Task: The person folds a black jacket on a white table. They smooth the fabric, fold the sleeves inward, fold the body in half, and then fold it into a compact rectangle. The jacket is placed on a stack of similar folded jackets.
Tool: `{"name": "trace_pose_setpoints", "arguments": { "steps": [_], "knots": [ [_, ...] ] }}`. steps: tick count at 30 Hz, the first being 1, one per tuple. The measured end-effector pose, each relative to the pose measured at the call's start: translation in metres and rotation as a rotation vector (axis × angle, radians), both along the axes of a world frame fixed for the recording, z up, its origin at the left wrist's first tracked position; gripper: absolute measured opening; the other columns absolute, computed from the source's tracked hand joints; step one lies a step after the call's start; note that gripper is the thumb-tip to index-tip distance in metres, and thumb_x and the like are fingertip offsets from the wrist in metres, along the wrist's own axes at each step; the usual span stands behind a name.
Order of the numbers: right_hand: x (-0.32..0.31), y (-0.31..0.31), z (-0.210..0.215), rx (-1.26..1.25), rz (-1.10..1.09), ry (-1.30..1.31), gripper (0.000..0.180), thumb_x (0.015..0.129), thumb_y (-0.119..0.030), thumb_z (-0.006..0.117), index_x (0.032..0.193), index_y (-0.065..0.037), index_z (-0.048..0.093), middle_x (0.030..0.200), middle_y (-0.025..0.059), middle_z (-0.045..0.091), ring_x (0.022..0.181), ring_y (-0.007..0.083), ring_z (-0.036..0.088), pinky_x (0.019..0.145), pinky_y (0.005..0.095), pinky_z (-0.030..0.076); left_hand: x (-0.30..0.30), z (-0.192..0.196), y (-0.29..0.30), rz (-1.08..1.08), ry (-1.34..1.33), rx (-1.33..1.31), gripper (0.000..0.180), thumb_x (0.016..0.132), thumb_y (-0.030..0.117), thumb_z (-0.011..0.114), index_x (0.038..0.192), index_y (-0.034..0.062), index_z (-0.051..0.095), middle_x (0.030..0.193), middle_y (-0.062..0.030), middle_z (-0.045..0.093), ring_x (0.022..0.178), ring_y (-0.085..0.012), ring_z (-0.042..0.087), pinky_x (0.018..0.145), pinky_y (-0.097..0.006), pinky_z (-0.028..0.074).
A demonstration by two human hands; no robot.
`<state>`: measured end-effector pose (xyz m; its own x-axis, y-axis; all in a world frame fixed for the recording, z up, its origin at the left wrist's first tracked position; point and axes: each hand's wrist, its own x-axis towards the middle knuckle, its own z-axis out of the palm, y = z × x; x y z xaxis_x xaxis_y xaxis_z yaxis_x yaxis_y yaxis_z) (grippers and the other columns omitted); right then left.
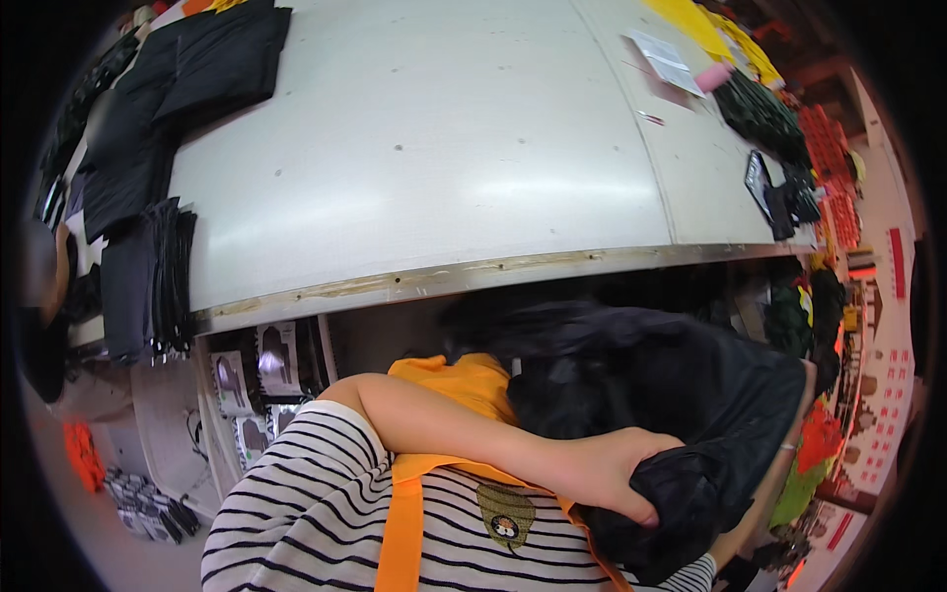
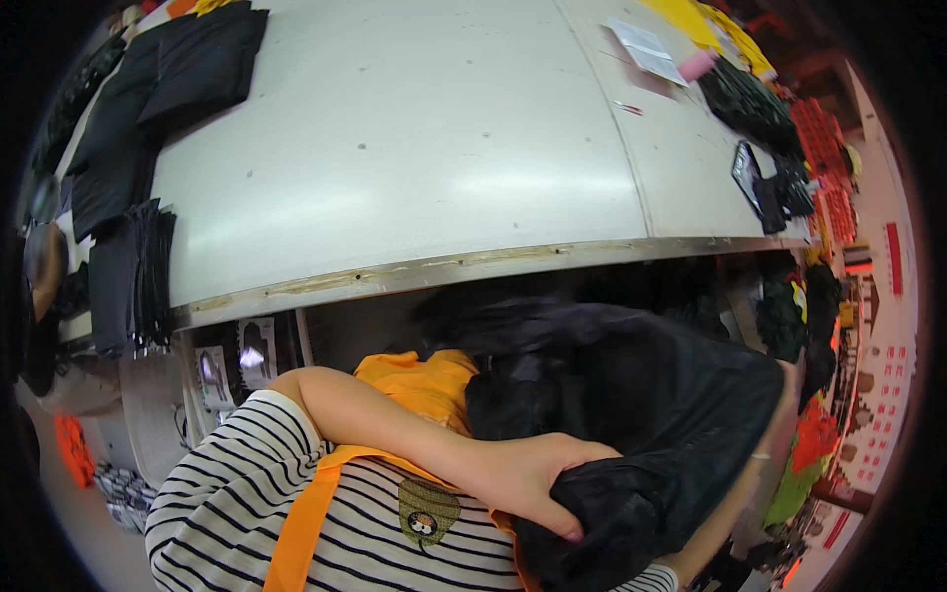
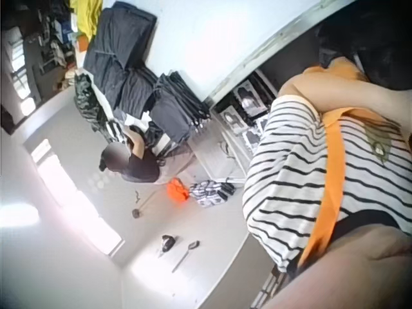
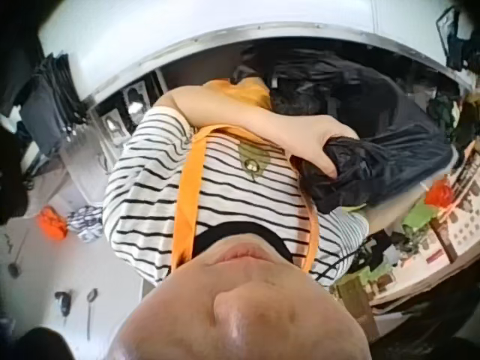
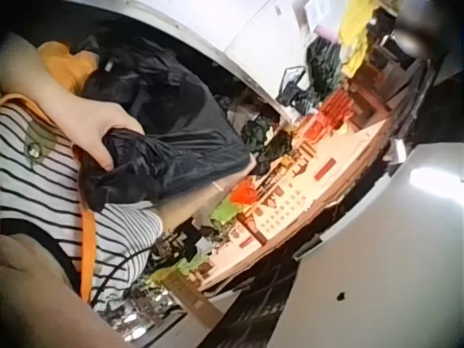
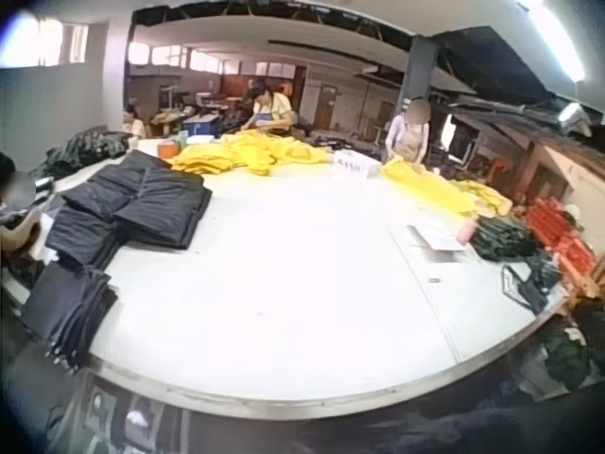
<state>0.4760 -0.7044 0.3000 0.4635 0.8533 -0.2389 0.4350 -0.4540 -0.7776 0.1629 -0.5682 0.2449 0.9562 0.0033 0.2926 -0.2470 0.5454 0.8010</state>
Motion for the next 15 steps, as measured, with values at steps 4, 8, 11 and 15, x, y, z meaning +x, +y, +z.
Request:
{"name": "trace_pose_setpoints", "arguments": {
  "steps": [4,8,11,15],
  "knots": [
    [0.016,-0.035,0.088,0.196,-0.165,-0.232,0.03,0.088,-0.016,0.054,0.116,-0.005,0.058,0.122,0.0134,0.052,0.111,0.0262,0.048,0.094,0.0331,0.039,0.0,0.031,0.008,0.213,-0.017,0.197,0.042,0.072,0.0,0.066,0.112,-0.0024,0.053,0.102,-0.0158,0.064,0.097,-0.0203,0.062,0.086,-0.03,0.048],
    [0.007,-0.008,0.168,0.424,-0.157,-0.425,0.028,0.088,-0.015,0.052,0.113,-0.005,0.059,0.116,0.0117,0.055,0.105,0.0239,0.05,0.09,0.0318,0.041,-0.014,0.056,0.06,0.408,-0.064,0.375,0.057,0.066,0.014,0.079,0.113,-0.0046,0.054,0.107,-0.018,0.063,0.103,-0.0244,0.061,0.092,-0.034,0.046],
    [0.03,0.07,0.172,0.623,-0.047,-0.374,0.026,0.088,-0.014,0.05,0.111,-0.006,0.06,0.112,0.0103,0.057,0.101,0.0221,0.052,0.087,0.0308,0.043,-0.032,0.087,0.121,0.535,0.038,0.562,0.052,0.066,0.014,0.075,0.111,-0.0039,0.054,0.104,-0.0187,0.062,0.101,-0.0268,0.061,0.089,-0.036,0.046],
    [-0.009,0.2,0.222,0.932,0.196,-0.264,0.025,0.089,-0.013,0.048,0.109,-0.006,0.061,0.107,0.0085,0.059,0.094,0.0197,0.055,0.082,0.0294,0.046,-0.079,0.15,0.202,0.92,0.094,0.918,0.046,0.068,0.013,0.071,0.108,-0.0028,0.054,0.101,-0.0196,0.062,0.097,-0.0299,0.06,0.086,-0.039,0.046]
  ]
}}
